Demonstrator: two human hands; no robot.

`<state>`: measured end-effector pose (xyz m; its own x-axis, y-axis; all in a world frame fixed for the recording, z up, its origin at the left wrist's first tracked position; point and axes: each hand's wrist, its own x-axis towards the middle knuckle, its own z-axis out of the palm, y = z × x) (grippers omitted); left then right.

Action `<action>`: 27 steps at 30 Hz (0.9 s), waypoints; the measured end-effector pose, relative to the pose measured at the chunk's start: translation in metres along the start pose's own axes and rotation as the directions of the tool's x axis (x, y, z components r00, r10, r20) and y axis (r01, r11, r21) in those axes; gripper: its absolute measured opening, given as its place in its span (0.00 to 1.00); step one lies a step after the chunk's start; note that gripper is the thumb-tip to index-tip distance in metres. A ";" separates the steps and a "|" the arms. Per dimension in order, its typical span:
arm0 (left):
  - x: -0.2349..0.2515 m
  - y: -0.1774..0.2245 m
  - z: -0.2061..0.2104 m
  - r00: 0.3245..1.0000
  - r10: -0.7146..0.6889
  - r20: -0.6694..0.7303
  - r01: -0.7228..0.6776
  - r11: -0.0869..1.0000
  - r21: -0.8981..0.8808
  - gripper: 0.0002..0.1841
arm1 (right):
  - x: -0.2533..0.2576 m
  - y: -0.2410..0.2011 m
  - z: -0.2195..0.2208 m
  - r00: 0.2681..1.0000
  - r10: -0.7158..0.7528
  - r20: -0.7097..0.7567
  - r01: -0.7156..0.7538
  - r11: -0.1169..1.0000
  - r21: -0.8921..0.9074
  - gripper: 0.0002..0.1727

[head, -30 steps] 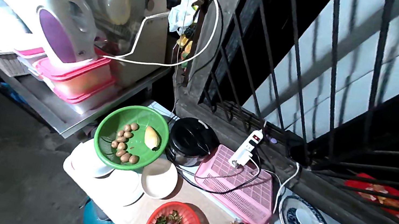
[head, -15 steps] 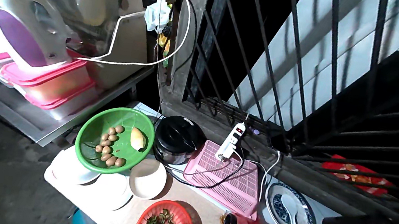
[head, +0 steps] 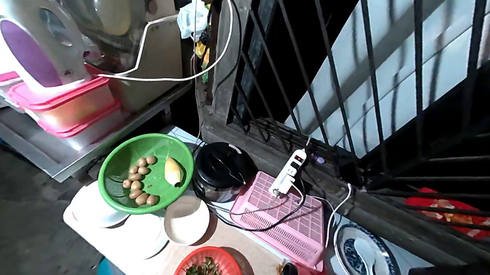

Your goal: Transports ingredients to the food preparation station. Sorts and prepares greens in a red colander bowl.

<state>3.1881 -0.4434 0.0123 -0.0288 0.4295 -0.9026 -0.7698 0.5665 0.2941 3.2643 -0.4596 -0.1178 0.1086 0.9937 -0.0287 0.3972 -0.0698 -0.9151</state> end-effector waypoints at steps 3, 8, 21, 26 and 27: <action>0.043 -0.015 -0.014 0.998 0.015 0.057 -0.005 0.986 -0.164 0.14 | 0.000 0.000 -0.001 0.998 0.056 0.043 -0.055 0.998 -0.010 0.13; 0.072 -0.032 -0.025 0.995 0.040 0.088 -0.018 0.971 -0.237 0.17 | 0.001 0.001 -0.004 0.995 0.053 0.085 -0.051 0.998 -0.021 0.12; 0.088 -0.042 -0.021 0.943 0.163 0.289 -0.122 0.980 -0.156 0.24 | 0.005 -0.018 -0.009 0.955 0.258 0.142 -0.261 0.965 0.002 0.17; -0.011 0.005 0.035 0.964 0.145 0.224 -0.181 0.972 0.148 0.26 | 0.007 -0.068 -0.034 0.962 0.208 0.178 -0.196 0.977 -0.082 0.29; -0.046 0.012 0.058 0.978 0.160 0.133 -0.189 0.953 0.239 0.26 | 0.008 -0.096 -0.055 0.945 0.246 0.215 -0.219 0.966 -0.140 0.29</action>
<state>3.2167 -0.4158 0.0755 -0.0672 0.6042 -0.7940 -0.5755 0.6266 0.5255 3.2769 -0.4497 -0.0085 0.0040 0.9409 -0.3387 0.4870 -0.2976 -0.8211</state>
